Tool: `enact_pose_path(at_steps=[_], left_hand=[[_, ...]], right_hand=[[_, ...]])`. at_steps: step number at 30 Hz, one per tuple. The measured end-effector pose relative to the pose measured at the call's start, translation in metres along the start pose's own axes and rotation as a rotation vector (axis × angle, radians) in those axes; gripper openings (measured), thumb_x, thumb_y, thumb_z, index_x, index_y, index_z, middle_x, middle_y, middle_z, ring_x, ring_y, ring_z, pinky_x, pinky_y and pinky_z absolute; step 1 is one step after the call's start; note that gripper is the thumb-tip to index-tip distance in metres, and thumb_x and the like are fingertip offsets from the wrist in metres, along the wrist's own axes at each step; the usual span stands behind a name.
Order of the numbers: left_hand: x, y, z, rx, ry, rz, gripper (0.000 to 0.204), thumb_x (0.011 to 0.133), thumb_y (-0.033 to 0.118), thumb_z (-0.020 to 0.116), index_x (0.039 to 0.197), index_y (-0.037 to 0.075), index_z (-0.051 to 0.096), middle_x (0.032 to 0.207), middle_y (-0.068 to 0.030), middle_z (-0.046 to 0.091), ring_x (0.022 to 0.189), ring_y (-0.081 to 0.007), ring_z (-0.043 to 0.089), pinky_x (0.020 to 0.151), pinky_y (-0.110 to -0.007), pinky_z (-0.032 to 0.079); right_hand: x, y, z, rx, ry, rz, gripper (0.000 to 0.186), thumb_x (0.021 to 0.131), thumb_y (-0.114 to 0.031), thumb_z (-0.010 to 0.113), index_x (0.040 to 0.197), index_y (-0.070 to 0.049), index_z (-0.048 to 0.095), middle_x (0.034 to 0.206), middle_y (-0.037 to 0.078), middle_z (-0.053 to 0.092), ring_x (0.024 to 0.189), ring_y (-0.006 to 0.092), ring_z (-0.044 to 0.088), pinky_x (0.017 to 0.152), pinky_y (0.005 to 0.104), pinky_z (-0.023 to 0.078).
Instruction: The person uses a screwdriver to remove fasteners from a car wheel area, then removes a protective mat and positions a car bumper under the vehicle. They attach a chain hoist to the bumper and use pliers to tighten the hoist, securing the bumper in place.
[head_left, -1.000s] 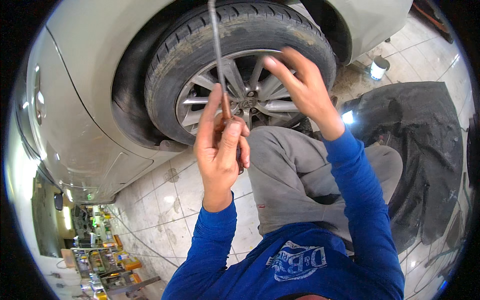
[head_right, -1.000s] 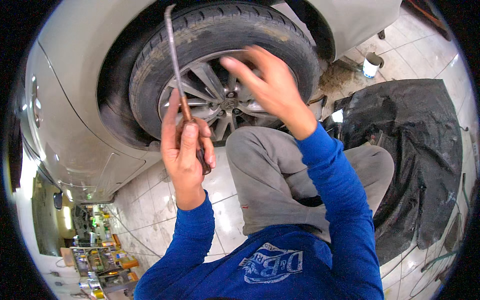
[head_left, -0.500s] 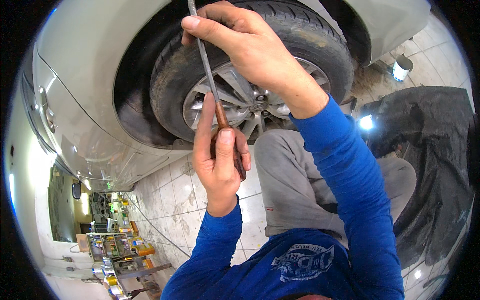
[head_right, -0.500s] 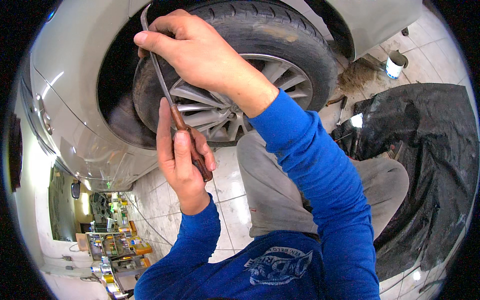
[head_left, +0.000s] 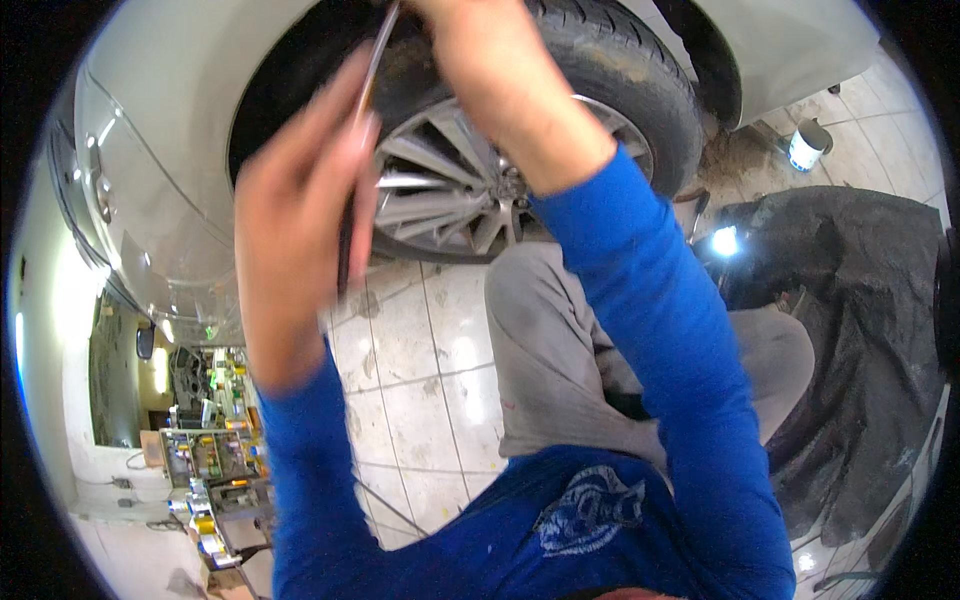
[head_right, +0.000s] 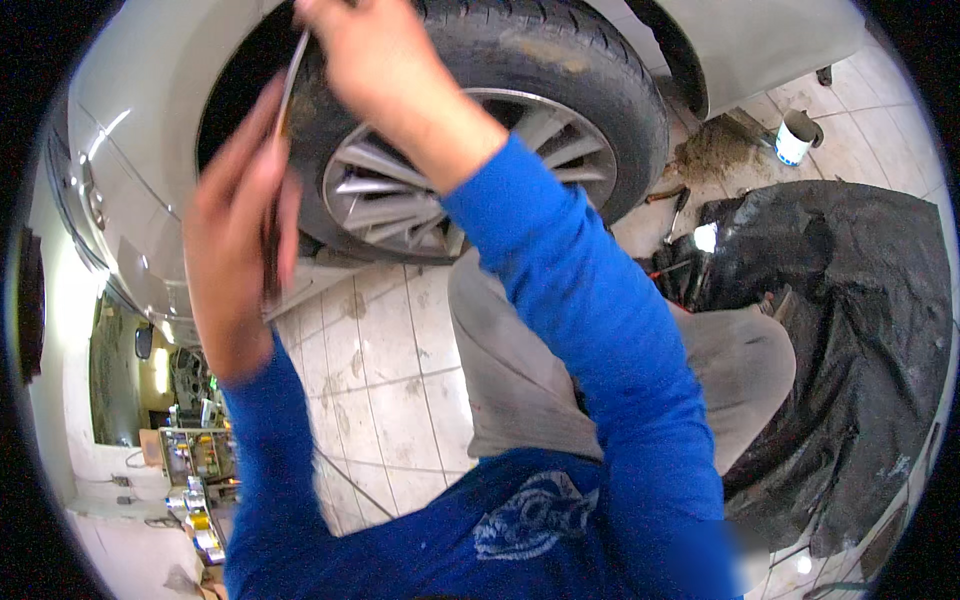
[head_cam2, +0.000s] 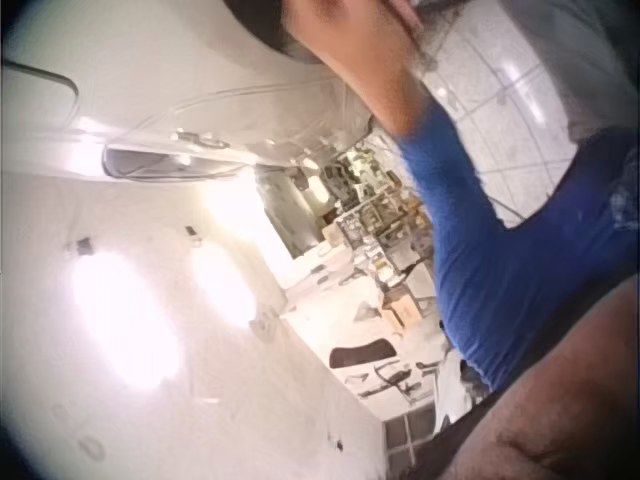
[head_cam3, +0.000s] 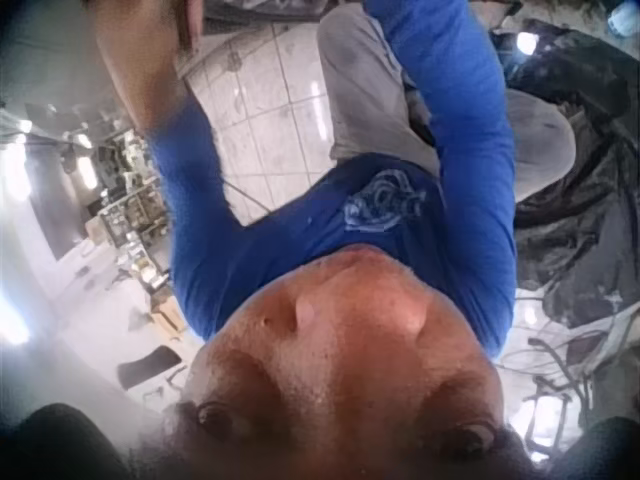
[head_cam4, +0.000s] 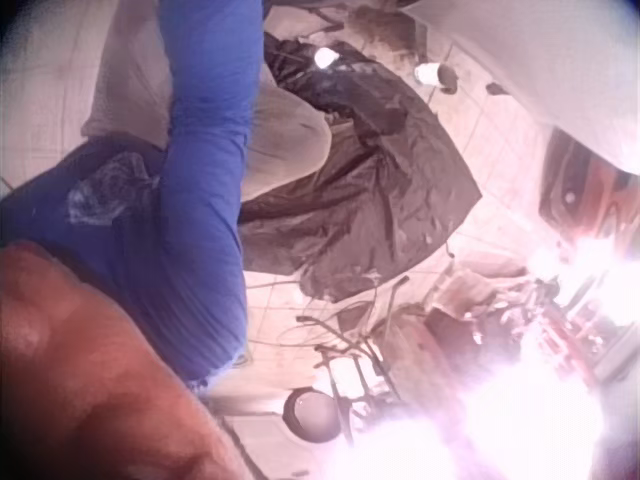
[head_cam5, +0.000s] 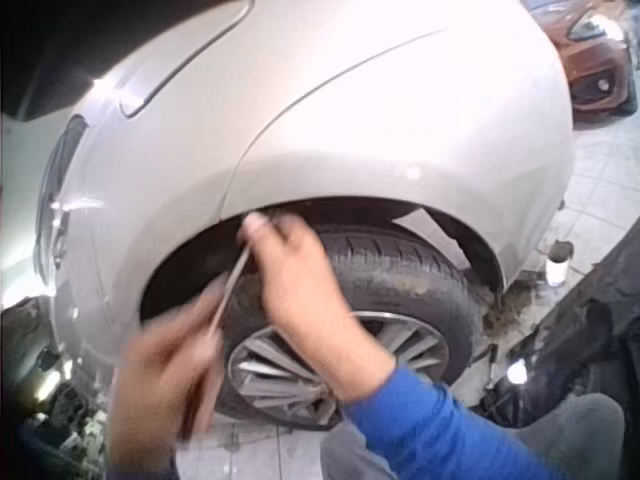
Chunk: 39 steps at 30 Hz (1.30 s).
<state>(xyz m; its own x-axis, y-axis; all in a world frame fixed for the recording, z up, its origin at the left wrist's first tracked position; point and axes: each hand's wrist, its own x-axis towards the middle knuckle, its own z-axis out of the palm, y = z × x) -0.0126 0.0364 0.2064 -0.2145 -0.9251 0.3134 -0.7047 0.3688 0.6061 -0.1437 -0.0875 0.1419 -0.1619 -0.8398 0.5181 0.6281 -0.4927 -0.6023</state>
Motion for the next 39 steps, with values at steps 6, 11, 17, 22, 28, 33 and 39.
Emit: enact_pose_path(at_steps=[6, 11, 17, 22, 28, 33, 39], left_hand=[[-0.004, -0.001, 0.05, -0.082, -0.048, -0.131, 0.049, 0.101, 0.012, 0.058, 0.15, 0.011, 0.054, 0.075, -0.0004, 0.06, 0.048, -0.0039, 0.044, 0.043, -0.02, 0.038], [-0.045, -0.042, 0.064, -0.344, -0.033, -0.147, 0.054, 0.101, 0.01, 0.055, 0.154, 0.009, 0.047, 0.074, -0.0057, 0.063, 0.048, -0.0059, 0.047, 0.044, -0.021, 0.04], [-0.076, -0.094, 0.05, -0.509, 0.088, -0.062, 0.055, 0.104, 0.019, 0.053, 0.156, 0.009, 0.043, 0.064, -0.0074, 0.055, 0.041, -0.0101, 0.047, 0.039, -0.023, 0.042], [-0.106, -0.142, 0.052, -0.808, 0.051, -0.15, 0.054, 0.101, 0.016, 0.059, 0.154, 0.008, 0.047, 0.071, -0.0094, 0.063, 0.045, -0.0092, 0.05, 0.041, -0.022, 0.042], [-0.094, -0.157, 0.084, -1.136, -0.105, -0.198, 0.053, 0.099, 0.008, 0.06, 0.151, 0.008, 0.051, 0.084, -0.0091, 0.07, 0.051, -0.0056, 0.053, 0.045, -0.021, 0.043], [-0.07, -0.145, 0.105, -1.388, -0.182, -0.036, 0.055, 0.098, 0.005, 0.061, 0.151, 0.008, 0.051, 0.125, -0.0081, 0.073, 0.074, -0.006, 0.065, 0.065, -0.021, 0.052], [-0.045, -0.143, 0.118, -1.631, -0.38, 0.113, 0.053, 0.103, 0.007, 0.056, 0.154, 0.005, 0.045, 0.137, -0.0164, 0.064, 0.074, -0.0076, 0.064, 0.048, -0.018, 0.046]], right_hand=[[-0.033, 0.009, -0.057, -0.094, -0.098, -0.093, 0.042, 0.1, -0.038, 0.062, 0.113, 0.001, 0.07, 0.112, 0.012, 0.071, 0.101, 0.0182, 0.065, 0.096, 0.0348, 0.048], [-0.028, -0.004, -0.066, 0.167, -0.087, 0.03, 0.048, 0.106, -0.038, 0.052, 0.129, 0.003, 0.062, 0.12, 0.016, 0.069, 0.103, 0.0224, 0.069, 0.095, 0.0356, 0.053], [-0.01, 0.02, -0.025, 0.426, -0.096, -0.021, 0.035, 0.101, -0.023, 0.063, 0.123, 0.003, 0.065, 0.11, 0.012, 0.073, 0.096, 0.0178, 0.069, 0.083, 0.0315, 0.057], [0.002, 0.015, -0.02, 0.428, -0.135, -0.066, 0.038, 0.105, -0.026, 0.061, 0.133, -0.001, 0.054, 0.127, 0.013, 0.061, 0.11, 0.0221, 0.065, 0.092, 0.0371, 0.056], [0.002, 0.022, -0.021, 0.171, -0.048, -0.149, 0.049, 0.103, -0.041, 0.063, 0.135, -0.006, 0.051, 0.132, 0.008, 0.056, 0.118, 0.0216, 0.057, 0.102, 0.0418, 0.05], [0.01, 0.0, -0.031, 0.084, 0.012, -0.16, 0.042, 0.102, -0.041, 0.062, 0.126, -0.006, 0.058, 0.118, 0.007, 0.064, 0.107, 0.0209, 0.063, 0.1, 0.0408, 0.053], [0.014, 0.004, -0.043, 0.037, -0.2, -0.123, 0.031, 0.106, -0.039, 0.055, 0.113, -0.011, 0.068, 0.115, 0.0, 0.069, 0.103, 0.0135, 0.064, 0.099, 0.0406, 0.054]])
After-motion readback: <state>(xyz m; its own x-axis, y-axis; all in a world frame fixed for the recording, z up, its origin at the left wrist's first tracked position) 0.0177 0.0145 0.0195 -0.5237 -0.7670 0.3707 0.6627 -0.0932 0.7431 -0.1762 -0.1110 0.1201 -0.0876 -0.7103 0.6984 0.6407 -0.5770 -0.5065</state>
